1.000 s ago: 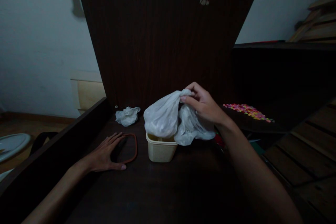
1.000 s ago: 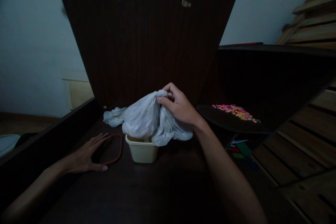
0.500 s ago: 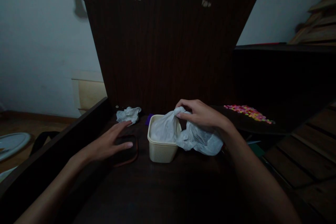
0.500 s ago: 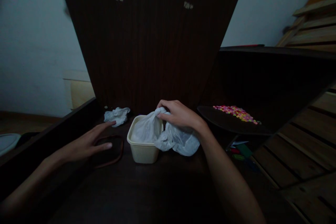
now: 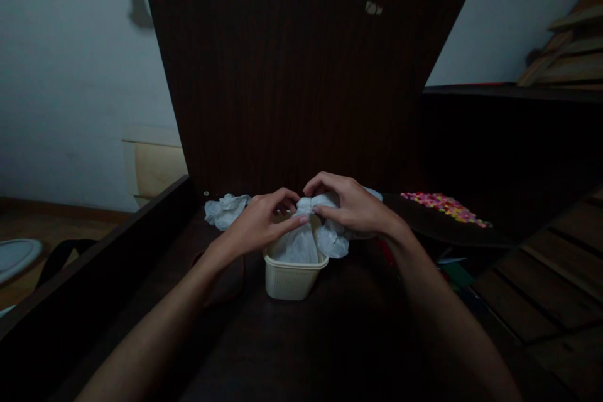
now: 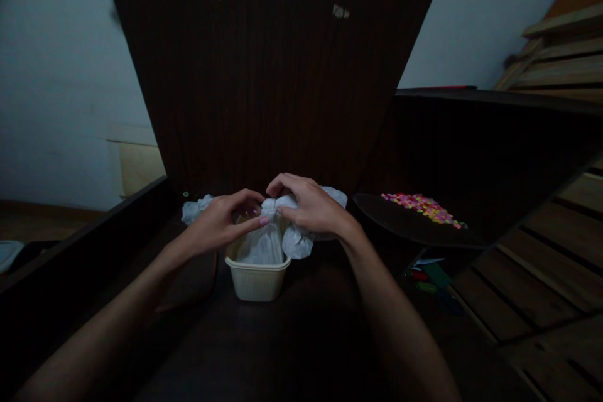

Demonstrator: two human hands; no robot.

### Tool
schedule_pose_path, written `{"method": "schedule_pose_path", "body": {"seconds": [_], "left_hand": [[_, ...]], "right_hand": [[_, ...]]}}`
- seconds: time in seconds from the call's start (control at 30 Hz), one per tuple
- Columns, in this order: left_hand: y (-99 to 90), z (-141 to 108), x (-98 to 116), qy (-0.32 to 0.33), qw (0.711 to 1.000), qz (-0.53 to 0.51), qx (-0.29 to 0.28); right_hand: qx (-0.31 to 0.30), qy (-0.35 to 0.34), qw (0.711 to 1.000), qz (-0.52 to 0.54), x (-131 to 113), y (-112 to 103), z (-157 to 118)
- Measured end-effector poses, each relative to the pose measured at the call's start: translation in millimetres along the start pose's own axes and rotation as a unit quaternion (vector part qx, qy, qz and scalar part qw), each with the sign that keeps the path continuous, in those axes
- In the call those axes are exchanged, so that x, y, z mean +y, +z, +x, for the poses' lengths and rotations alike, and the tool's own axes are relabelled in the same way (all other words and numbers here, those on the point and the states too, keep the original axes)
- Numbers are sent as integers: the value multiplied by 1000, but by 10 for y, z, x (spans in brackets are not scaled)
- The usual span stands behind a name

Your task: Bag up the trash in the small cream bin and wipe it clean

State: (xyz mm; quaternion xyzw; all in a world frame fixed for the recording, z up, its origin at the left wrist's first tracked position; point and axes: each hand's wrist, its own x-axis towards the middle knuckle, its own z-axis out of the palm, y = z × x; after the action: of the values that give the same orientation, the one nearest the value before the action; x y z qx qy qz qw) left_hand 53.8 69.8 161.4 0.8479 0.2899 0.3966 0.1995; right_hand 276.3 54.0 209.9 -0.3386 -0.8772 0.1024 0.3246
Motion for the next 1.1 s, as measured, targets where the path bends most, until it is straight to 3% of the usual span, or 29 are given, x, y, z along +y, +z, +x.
{"method": "schedule_pose_path", "body": {"seconds": [0.1, 0.3, 0.53, 0.73, 0.9, 1.1], "left_hand": [[42, 88, -15, 3, 998, -55, 9], [18, 132, -81, -9, 983, -177, -42], [23, 159, -133, -13, 996, -86, 7], [7, 185, -167, -15, 999, -21, 40], [61, 204, -179, 5, 996, -48, 77], [101, 197, -212, -47, 990, -114, 66]], "right_hand": [[26, -19, 999, 16, 10, 23, -5], [109, -40, 993, -18, 151, 137, -10], [210, -70, 971, -93, 185, 311, -4], [138, -55, 988, -50, 46, 354, -97], [154, -43, 985, -59, 61, 437, -103], [160, -25, 985, -52, 91, 470, -107]]}}
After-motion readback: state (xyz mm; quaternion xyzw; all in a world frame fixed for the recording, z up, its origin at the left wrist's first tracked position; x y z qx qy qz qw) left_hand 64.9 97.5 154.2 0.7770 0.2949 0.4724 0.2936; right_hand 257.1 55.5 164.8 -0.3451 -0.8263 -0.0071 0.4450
